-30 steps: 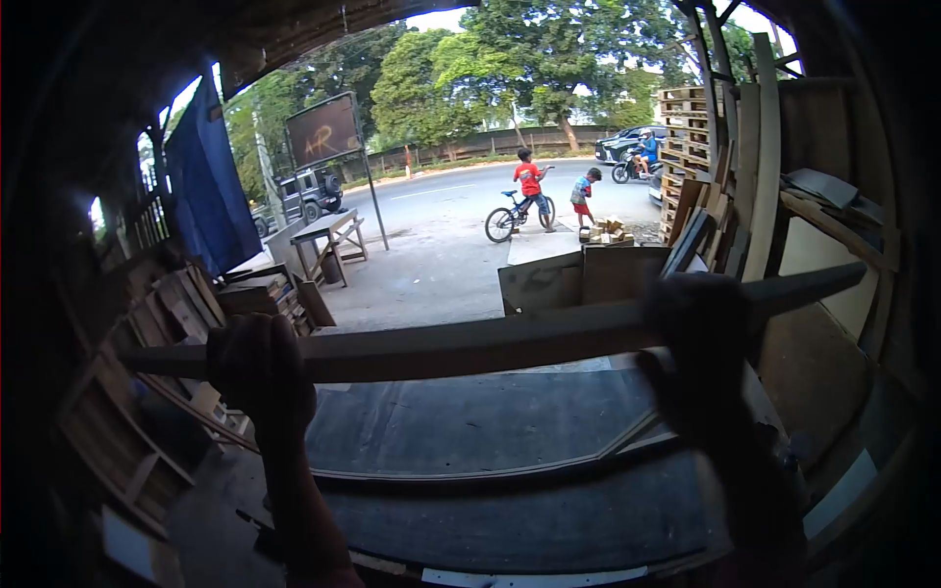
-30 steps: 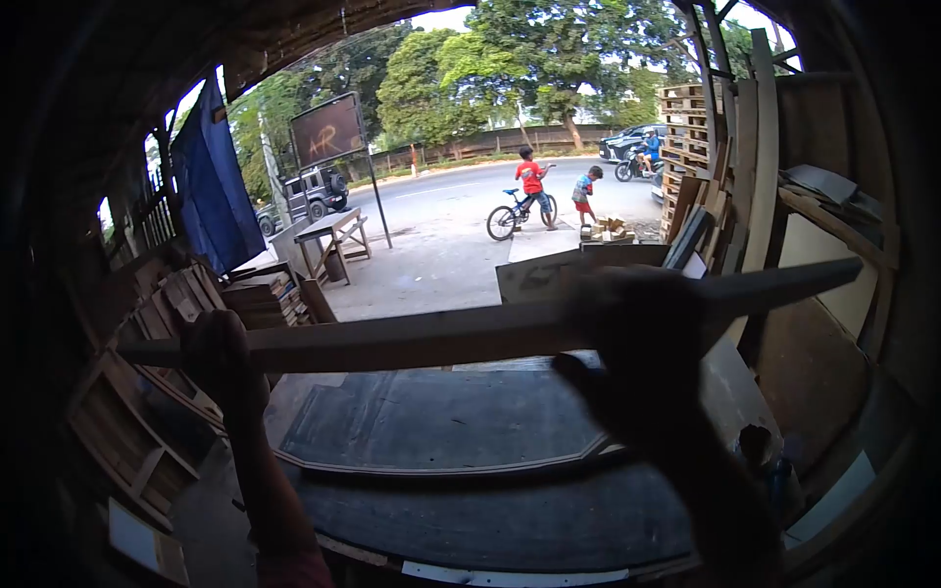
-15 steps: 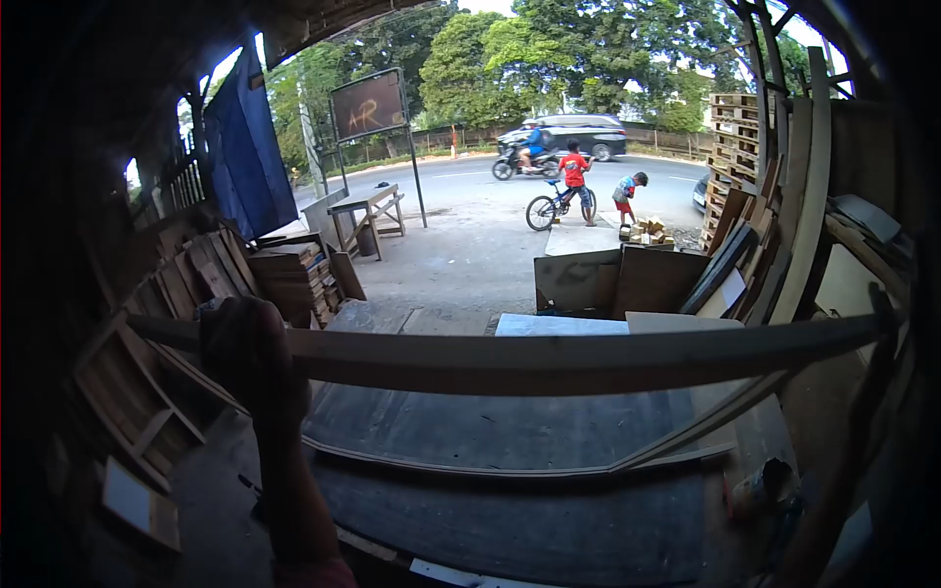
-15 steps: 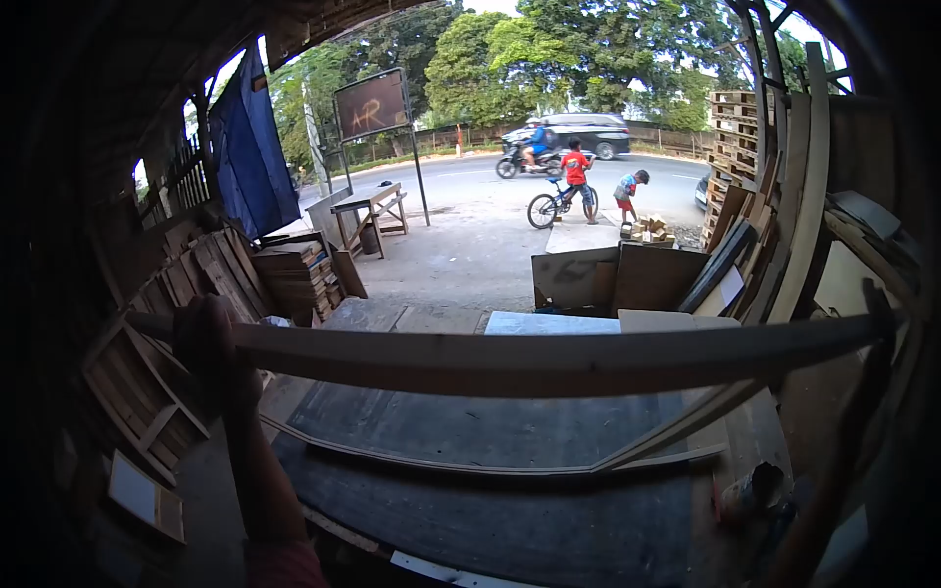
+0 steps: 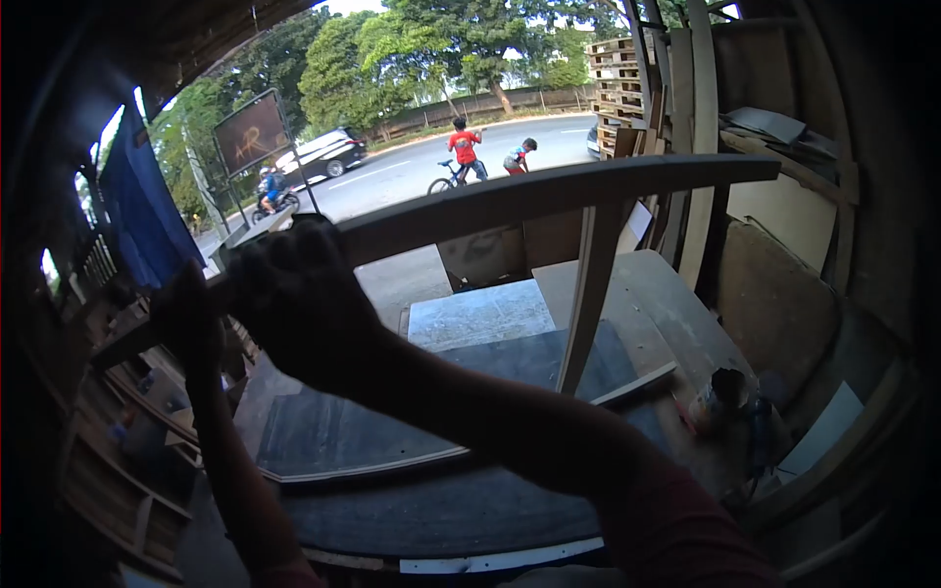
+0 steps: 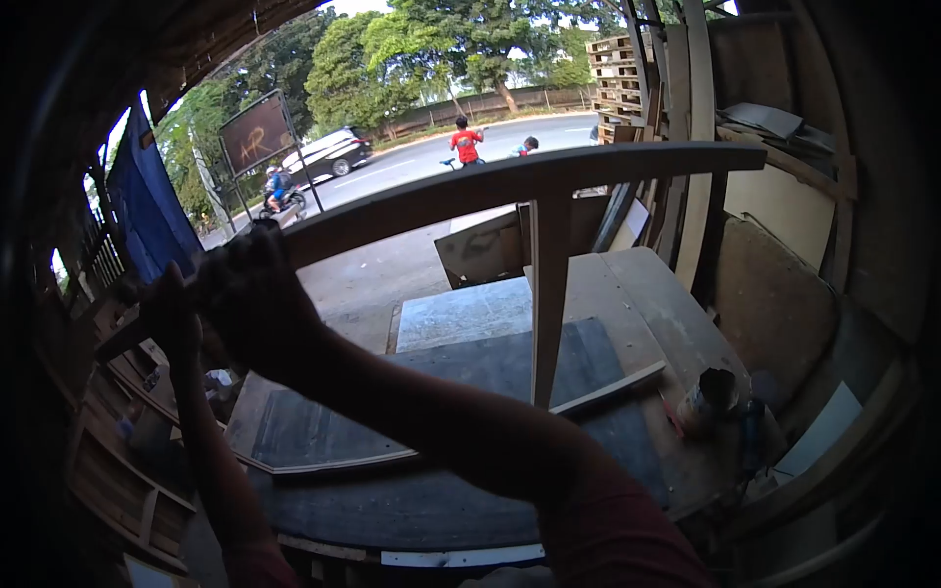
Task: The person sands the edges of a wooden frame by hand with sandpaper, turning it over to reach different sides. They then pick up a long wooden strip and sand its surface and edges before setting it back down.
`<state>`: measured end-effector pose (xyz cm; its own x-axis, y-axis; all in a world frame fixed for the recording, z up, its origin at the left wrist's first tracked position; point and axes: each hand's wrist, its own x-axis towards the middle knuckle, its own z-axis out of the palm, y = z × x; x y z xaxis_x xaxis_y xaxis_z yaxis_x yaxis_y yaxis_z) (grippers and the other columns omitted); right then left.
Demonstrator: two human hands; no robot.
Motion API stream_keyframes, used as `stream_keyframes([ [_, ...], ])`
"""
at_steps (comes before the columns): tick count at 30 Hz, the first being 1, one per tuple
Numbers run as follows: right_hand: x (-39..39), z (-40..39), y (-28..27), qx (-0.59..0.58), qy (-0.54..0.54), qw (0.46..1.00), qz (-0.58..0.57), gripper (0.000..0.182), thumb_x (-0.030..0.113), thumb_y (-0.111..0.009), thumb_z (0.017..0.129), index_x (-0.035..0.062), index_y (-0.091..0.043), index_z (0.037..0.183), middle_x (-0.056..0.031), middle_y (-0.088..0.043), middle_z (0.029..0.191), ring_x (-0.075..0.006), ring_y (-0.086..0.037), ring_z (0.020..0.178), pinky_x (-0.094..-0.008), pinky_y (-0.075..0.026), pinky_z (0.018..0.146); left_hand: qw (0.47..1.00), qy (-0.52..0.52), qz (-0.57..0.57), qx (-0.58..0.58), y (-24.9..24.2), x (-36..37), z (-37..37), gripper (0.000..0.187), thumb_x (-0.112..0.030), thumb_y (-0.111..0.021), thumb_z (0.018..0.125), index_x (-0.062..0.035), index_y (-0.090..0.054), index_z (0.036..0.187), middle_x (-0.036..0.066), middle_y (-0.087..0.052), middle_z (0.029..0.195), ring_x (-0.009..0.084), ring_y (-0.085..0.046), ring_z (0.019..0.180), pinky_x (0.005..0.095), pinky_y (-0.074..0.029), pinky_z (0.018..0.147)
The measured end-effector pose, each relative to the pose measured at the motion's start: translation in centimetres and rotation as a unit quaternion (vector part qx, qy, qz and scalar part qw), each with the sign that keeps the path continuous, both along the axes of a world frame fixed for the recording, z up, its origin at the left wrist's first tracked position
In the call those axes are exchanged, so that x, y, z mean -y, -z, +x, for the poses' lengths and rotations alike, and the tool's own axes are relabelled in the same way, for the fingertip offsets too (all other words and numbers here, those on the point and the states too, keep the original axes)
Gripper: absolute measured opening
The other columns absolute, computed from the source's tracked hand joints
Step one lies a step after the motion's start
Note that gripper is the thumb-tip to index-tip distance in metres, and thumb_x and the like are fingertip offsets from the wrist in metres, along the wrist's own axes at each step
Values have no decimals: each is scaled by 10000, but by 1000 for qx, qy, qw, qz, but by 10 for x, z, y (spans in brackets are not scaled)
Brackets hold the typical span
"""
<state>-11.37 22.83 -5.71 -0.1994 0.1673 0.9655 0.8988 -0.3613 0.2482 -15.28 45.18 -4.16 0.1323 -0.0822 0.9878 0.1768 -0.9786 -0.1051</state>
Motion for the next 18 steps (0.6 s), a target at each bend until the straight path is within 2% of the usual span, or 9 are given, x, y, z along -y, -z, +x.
stream_keyframes([
  [1,21,9,1,-1,-18,1000,25,179,165,-638,777,38,-617,902,-124,-574,888,-292,-551,906,-507,-388,899,999,3,46,16,1,-12,10,276,-226,-512,1013,-36,-664,882,156,-559,679,349,-566,690,476,-407,676],
  [3,81,46,5,49,7,998,25,109,141,-634,820,55,-628,887,-105,-592,841,-283,-588,850,-490,-413,858,995,-9,95,26,-1,-19,19,292,-225,-495,1019,-41,-659,861,174,-556,673,380,-545,636,469,-408,609],
  [5,172,90,11,56,162,984,-42,354,157,-601,902,70,-613,1245,-136,-621,1102,-321,-568,1036,-455,-400,959,992,19,116,35,-6,-6,22,300,-233,-495,1017,-43,-649,843,179,-580,684,384,-560,621,462,-413,582],
  [8,326,159,16,-72,204,976,13,355,223,-458,1024,54,-588,1308,-120,-614,1214,-269,-540,1166,-401,-386,1031,985,-17,167,41,-11,-9,32,310,-280,-487,1015,-71,-676,885,174,-630,723,357,-609,625,445,-453,575],
  [9,381,177,16,-142,171,974,36,373,264,-448,1048,39,-601,1303,-111,-619,1268,-238,-549,1191,-369,-395,1035,985,-47,167,9,-13,-14,31,182,-200,-507,983,-100,-644,1051,153,-670,816,343,-648,691,442,-490,610],
  [10,416,179,12,-143,185,971,53,396,286,-414,1060,44,-613,1303,-119,-649,1211,-248,-592,1124,-357,-417,1016,983,-76,165,-26,-11,-18,32,279,-119,-528,951,-129,-612,1216,131,-710,908,329,-686,757,438,-526,645],
  [12,483,178,6,-170,298,938,39,472,356,-324,1085,76,-607,1338,-121,-668,1223,-238,-617,1133,-329,-407,1043,963,-171,209,5,-8,-27,38,263,-145,-534,951,-130,-615,1201,132,-704,890,320,-677,723,442,-517,615],
  [16,377,156,3,-158,174,971,43,423,303,-353,1084,80,-626,1317,-150,-673,1152,-236,-616,1161,-342,-427,1029,995,-92,41,-10,-12,-8,38,235,-246,-501,994,-162,-651,1155,120,-711,884,334,-667,704,455,-517,600],
  [18,274,155,6,-63,139,988,28,302,203,-465,1039,40,-662,1201,-150,-680,1029,-264,-653,1022,-364,-490,917,991,-98,83,49,-15,-17,52,536,-489,-472,993,-112,-682,676,147,-628,596,347,-655,601,465,-522,597],
])
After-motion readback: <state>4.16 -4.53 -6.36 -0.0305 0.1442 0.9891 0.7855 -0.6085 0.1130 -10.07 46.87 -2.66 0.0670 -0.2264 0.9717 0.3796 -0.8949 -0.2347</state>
